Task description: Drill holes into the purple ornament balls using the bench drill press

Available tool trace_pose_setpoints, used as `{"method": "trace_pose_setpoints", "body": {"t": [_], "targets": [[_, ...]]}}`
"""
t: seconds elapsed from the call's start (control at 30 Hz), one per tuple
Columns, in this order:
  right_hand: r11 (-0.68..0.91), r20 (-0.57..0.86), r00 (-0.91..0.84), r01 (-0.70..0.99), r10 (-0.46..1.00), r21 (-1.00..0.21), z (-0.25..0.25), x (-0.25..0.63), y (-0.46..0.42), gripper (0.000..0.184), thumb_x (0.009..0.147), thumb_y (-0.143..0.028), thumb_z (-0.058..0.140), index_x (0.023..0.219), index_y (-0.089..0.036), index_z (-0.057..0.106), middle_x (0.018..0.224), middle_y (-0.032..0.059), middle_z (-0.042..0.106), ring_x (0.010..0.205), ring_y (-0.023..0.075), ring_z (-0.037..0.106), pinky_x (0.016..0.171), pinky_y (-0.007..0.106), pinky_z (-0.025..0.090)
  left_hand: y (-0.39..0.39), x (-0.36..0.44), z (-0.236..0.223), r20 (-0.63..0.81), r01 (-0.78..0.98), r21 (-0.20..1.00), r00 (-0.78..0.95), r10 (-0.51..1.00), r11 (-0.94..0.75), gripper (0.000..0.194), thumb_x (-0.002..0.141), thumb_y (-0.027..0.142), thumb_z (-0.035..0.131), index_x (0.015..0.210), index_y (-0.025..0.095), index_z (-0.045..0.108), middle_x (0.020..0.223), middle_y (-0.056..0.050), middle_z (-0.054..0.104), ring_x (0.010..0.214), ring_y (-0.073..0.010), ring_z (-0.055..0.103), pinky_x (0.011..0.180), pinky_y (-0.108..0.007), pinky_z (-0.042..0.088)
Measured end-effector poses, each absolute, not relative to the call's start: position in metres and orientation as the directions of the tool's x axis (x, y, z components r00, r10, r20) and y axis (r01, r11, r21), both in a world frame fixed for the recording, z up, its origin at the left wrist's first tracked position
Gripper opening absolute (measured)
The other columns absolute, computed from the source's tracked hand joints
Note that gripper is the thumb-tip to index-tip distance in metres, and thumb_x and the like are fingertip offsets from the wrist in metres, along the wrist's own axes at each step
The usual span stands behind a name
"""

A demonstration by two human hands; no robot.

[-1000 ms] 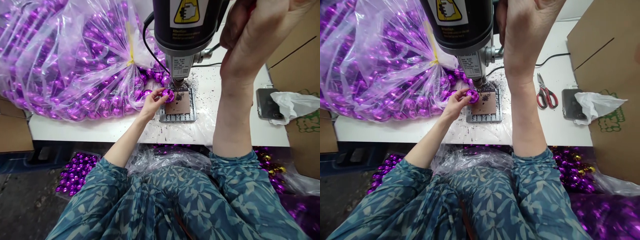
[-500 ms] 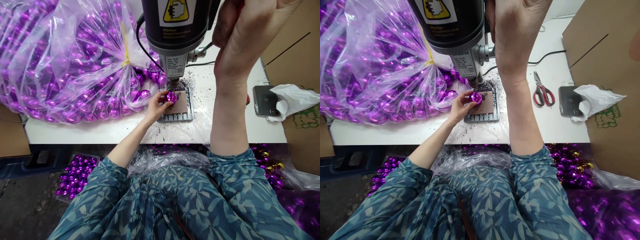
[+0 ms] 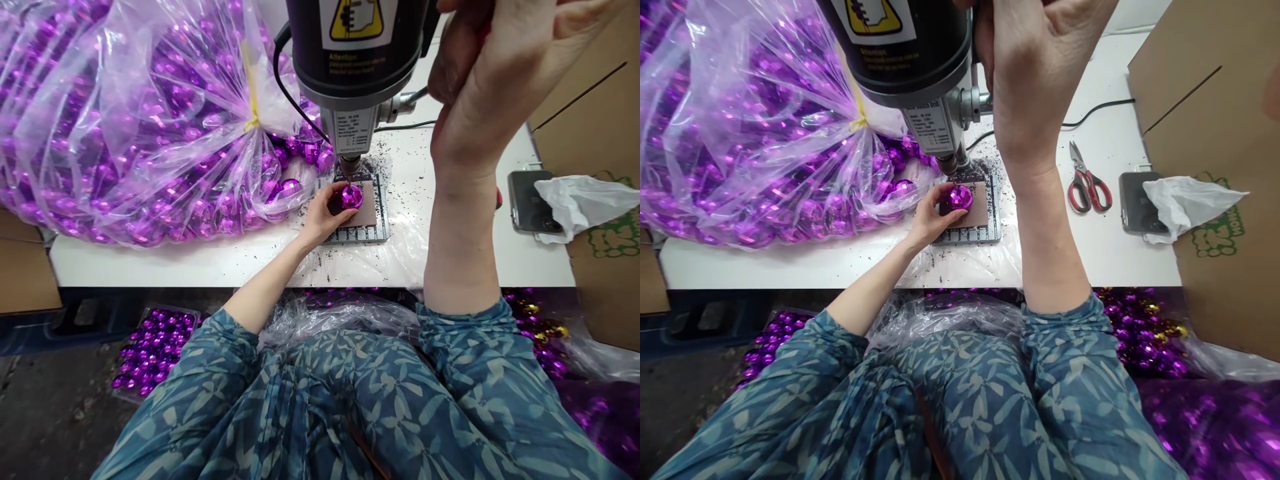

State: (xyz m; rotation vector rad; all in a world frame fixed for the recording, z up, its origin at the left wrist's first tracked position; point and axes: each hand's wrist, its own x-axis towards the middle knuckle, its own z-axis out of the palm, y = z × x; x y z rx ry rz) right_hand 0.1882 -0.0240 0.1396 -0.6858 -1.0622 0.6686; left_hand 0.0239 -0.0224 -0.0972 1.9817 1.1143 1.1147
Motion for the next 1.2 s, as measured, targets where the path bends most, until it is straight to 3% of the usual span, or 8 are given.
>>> {"method": "trace_pose_setpoints", "body": {"t": [0.07, 0.17, 0.3, 0.37, 0.53, 0.7, 1.03, 1.2], "targets": [[0.749, 0.676, 0.372, -0.087, 0.636, -0.657, 0.129, 0.189, -0.026, 0.039, 0.089, -0.02, 0.042, 0.051, -0.016, 0.049, 0.04, -0.0089, 0.039, 0.037, -0.0051, 0.038, 0.044, 0.009, 0.021, -0.023, 0.024, -0.096, 0.373, 0.372, 0.803, 0.296, 0.879, -0.466, 0.059, 0.085, 0.039, 0.086, 0.136, 0.025, 0.059, 0.129, -0.011, 0.072, 0.12, -0.0271, 0.07, 0.105, -0.046, 0.059], [0.877, 0.817, 0.358, -0.008, 0.451, -0.481, 0.106, 0.191, -0.027, 0.036, 0.093, -0.021, 0.051, 0.064, -0.012, 0.069, 0.049, -0.0076, 0.053, 0.043, -0.0085, 0.041, 0.049, 0.005, 0.026, -0.022, 0.024, -0.097, 0.368, 0.368, 0.808, 0.296, 0.882, -0.461, 0.059, 0.084, 0.039, 0.086, 0.135, 0.024, 0.059, 0.127, -0.011, 0.072, 0.119, -0.0271, 0.07, 0.105, -0.046, 0.059], [0.945, 0.898, 0.342, 0.072, 0.276, -0.318, 0.081, 0.195, -0.024, 0.023, 0.095, -0.031, 0.058, 0.101, -0.034, 0.08, 0.056, -0.0104, 0.054, 0.048, -0.0099, 0.046, 0.051, 0.002, 0.029, -0.021, 0.025, -0.099, 0.361, 0.369, 0.814, 0.282, 0.889, -0.448, 0.06, 0.083, 0.037, 0.088, 0.135, 0.025, 0.06, 0.126, -0.01, 0.073, 0.117, -0.0268, 0.071, 0.104, -0.047, 0.059], [0.953, 0.908, 0.339, 0.087, 0.246, -0.291, 0.075, 0.197, -0.023, 0.026, 0.096, -0.03, 0.057, 0.107, -0.04, 0.078, 0.056, -0.0108, 0.052, 0.048, -0.0109, 0.045, 0.052, 0.001, 0.03, -0.021, 0.025, -0.099, 0.36, 0.372, 0.815, 0.277, 0.891, -0.445, 0.06, 0.083, 0.037, 0.088, 0.135, 0.025, 0.06, 0.125, -0.01, 0.073, 0.117, -0.0273, 0.071, 0.104, -0.048, 0.059], [0.948, 0.905, 0.358, 0.13, 0.23, -0.292, 0.067, 0.196, -0.024, 0.03, 0.098, -0.036, 0.053, 0.086, -0.024, 0.078, 0.049, -0.0072, 0.041, 0.046, -0.0095, 0.043, 0.051, 0.004, 0.03, -0.022, 0.025, -0.095, 0.361, 0.357, 0.818, 0.29, 0.886, -0.45, 0.059, 0.083, 0.041, 0.087, 0.133, 0.023, 0.06, 0.126, -0.011, 0.073, 0.117, -0.0273, 0.071, 0.104, -0.048, 0.06], [0.913, 0.869, 0.4, 0.155, 0.291, -0.377, 0.053, 0.198, -0.024, 0.051, 0.097, -0.048, 0.052, 0.06, -0.013, 0.059, 0.046, -0.0065, 0.034, 0.043, -0.008, 0.039, 0.05, 0.009, 0.032, -0.025, 0.027, -0.093, 0.353, 0.296, 0.852, 0.283, 0.892, -0.432, 0.054, 0.084, 0.041, 0.087, 0.127, 0.023, 0.06, 0.122, -0.01, 0.075, 0.112, -0.0252, 0.074, 0.102, -0.047, 0.062], [0.878, 0.884, 0.377, 0.277, 0.276, -0.392, 0.036, 0.205, -0.017, 0.059, 0.097, -0.061, 0.048, 0.056, -0.019, 0.05, 0.039, -0.0043, 0.018, 0.039, 0.0, 0.033, 0.045, 0.019, 0.035, -0.026, 0.029, -0.096, 0.381, 0.267, 0.857, 0.246, 0.891, -0.44, 0.054, 0.083, 0.04, 0.088, 0.125, 0.023, 0.059, 0.12, -0.01, 0.075, 0.111, -0.0259, 0.075, 0.101, -0.048, 0.063], [0.889, 0.864, 0.429, 0.239, 0.264, -0.39, 0.025, 0.202, -0.018, 0.062, 0.092, -0.066, 0.054, 0.051, -0.021, 0.046, 0.036, -0.0041, 0.014, 0.036, 0.0035, 0.025, 0.042, 0.026, 0.03, -0.03, 0.03, -0.089, 0.341, 0.256, 0.882, 0.233, 0.911, -0.396, 0.051, 0.082, 0.037, 0.088, 0.123, 0.022, 0.061, 0.12, -0.011, 0.076, 0.111, -0.0254, 0.075, 0.1, -0.046, 0.062]]}}
